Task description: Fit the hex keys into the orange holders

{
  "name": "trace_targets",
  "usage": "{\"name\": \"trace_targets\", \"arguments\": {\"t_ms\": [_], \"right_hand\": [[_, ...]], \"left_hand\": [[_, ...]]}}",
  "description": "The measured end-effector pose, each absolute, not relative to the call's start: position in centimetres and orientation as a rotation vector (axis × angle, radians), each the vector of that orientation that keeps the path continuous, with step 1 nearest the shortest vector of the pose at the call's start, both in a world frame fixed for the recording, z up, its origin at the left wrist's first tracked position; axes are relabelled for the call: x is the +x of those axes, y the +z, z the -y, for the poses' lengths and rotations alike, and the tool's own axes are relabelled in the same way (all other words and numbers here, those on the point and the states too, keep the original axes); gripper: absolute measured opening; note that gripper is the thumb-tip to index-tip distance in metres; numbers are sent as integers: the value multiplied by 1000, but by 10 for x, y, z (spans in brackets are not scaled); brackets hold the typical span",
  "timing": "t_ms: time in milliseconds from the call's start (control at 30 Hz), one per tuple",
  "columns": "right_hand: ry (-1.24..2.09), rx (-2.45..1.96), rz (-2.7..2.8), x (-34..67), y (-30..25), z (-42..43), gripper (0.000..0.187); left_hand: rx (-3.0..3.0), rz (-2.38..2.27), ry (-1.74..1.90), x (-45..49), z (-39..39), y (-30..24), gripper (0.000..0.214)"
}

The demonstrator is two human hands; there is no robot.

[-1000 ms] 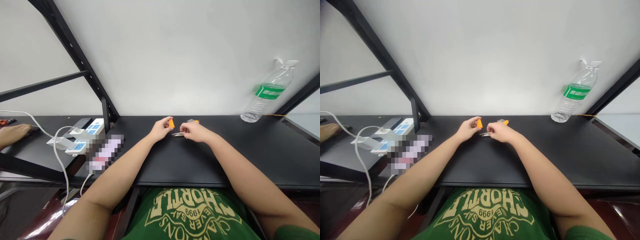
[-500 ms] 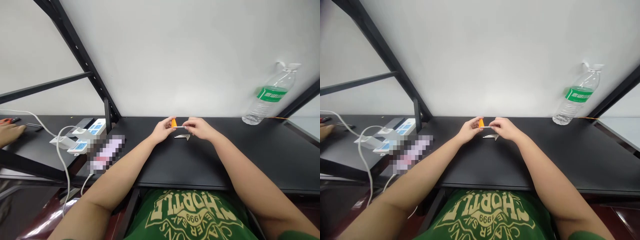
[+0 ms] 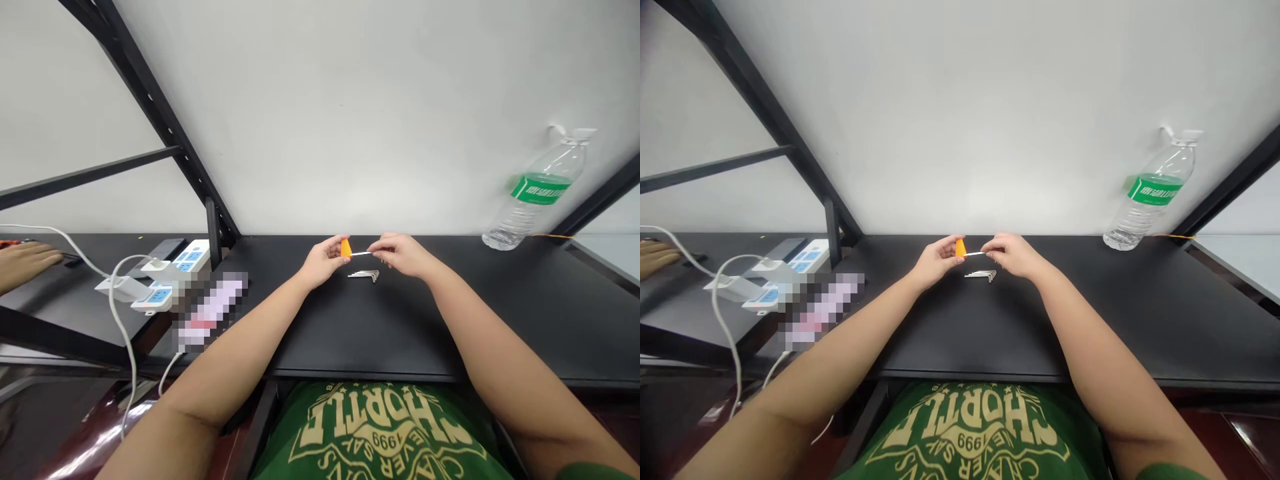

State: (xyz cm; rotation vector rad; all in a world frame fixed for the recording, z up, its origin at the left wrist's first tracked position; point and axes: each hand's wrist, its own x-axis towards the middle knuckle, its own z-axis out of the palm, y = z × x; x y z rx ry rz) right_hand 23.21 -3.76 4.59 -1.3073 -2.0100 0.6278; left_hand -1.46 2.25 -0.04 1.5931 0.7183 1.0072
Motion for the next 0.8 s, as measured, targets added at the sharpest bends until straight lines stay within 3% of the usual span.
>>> {"name": "trace_targets", "arguments": {"t_ms": [300, 500, 633, 800], "right_hand": [[690, -1331, 1974, 236, 47, 37, 23], [563, -1339, 2109, 225, 48, 41, 19], [919, -1296, 1989, 204, 38, 46, 9], [1171, -1213, 1699, 183, 22, 46, 19]], "left_hand": [[1565, -730, 1022, -14, -19, 3, 71], [1740, -735, 941, -12, -13, 0, 64], [1928, -693, 868, -11, -5, 2, 60], [2223, -714, 747, -16, -1, 11, 52]]}}
